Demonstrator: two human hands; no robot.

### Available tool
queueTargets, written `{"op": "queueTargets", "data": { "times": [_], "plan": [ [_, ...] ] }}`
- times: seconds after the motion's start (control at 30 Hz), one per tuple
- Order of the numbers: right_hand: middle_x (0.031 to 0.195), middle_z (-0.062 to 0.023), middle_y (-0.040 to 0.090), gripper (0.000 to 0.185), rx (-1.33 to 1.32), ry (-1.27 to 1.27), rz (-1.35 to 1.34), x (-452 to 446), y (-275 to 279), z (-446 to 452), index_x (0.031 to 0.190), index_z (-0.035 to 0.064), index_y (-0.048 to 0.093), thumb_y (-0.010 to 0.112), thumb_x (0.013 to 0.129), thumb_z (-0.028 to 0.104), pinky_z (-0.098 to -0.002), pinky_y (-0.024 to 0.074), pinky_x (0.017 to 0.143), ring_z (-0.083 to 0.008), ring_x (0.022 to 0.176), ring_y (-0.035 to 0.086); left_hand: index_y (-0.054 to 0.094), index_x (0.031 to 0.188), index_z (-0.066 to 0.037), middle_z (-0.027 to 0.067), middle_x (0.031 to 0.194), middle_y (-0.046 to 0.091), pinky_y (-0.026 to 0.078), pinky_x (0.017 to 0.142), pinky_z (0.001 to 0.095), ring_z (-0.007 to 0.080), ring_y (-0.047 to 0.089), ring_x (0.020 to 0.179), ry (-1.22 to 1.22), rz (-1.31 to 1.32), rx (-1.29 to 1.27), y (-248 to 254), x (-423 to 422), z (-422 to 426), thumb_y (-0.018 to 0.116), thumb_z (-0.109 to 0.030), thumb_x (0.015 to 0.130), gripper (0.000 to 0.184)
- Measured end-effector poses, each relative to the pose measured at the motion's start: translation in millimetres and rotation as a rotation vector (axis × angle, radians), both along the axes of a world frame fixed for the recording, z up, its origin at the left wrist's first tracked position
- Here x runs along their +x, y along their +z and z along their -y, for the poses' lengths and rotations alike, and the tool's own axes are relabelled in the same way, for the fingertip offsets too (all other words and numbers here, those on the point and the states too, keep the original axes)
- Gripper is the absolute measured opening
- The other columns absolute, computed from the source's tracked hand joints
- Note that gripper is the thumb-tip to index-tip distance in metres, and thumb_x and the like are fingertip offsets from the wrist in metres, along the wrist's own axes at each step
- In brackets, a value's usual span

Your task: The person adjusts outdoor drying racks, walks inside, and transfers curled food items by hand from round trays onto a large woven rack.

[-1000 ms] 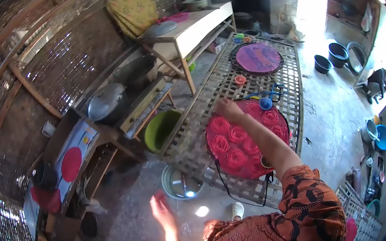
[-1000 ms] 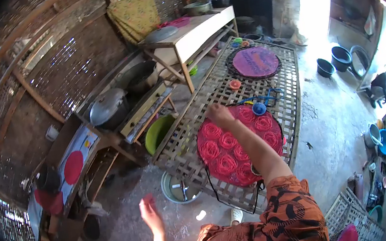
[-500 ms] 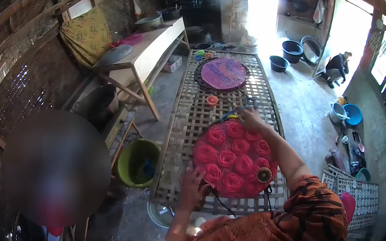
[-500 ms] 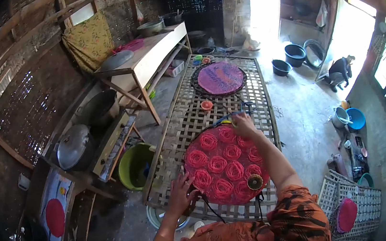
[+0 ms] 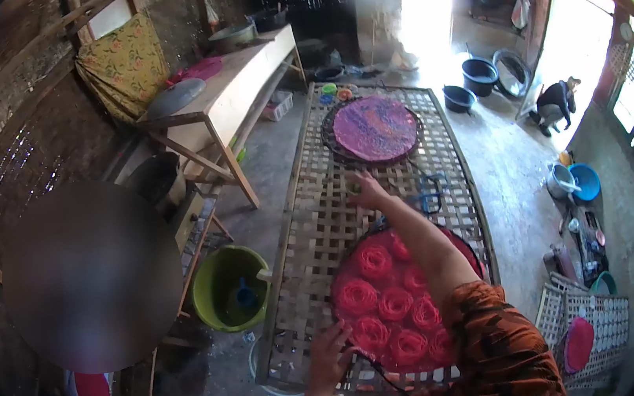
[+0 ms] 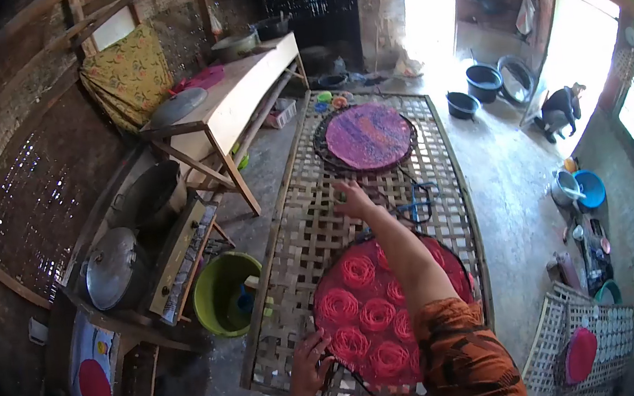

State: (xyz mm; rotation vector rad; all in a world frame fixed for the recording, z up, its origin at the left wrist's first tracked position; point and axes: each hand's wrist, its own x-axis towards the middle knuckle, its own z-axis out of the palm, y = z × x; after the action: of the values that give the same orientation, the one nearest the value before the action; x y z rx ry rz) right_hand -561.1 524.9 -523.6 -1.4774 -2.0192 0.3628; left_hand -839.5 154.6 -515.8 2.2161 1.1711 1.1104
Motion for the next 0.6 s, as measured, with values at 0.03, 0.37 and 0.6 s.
{"op": "queueTargets", "data": {
  "times": [0.03,0.37,0.6],
  "plan": [
    [0.115,-0.0216,0.049,0.07,0.069,-0.02,0.051,2.1,-22.0,-10.8,0.128,0.0154,0.049,0.078,0.066,0.026,-0.0427,0.0413,0.097,-0.0374,0.113,0.049,0.056,0.122,-0.013,0.0115,0.128,0.053,0.041,0.092,0.0473,0.0354,0.053,0.11,0.007,-0.008,-0.001,0.8,-0.9,1.5,0.066,-0.032,0.082,0.045],
    [0.111,-0.0108,0.054,0.066,-0.199,-0.221,-0.273,83.0,123.6,383.6,0.122,0.0046,0.045,0.081,0.068,0.015,-0.0336,0.0443,0.09,-0.0205,0.102,0.055,0.059,0.119,-0.01,0.0129,0.128,0.054,0.039,0.094,0.0442,0.0328,0.053,0.111,0.002,0.016,-0.041,2.9,1.8,4.7,0.057,-0.032,0.091,0.036],
    [0.111,-0.0114,0.056,0.072,-0.014,-0.406,-0.071,38.3,83.6,478.8,0.131,0.0088,0.043,0.081,0.07,0.016,-0.0369,0.045,0.092,-0.0239,0.106,0.056,0.059,0.119,-0.007,0.0145,0.131,0.052,0.037,0.099,0.044,0.0336,0.051,0.116,-0.008,0.046,-0.08,3.3,1.8,7.4,0.05,-0.031,0.095,0.036]
  ]
}}
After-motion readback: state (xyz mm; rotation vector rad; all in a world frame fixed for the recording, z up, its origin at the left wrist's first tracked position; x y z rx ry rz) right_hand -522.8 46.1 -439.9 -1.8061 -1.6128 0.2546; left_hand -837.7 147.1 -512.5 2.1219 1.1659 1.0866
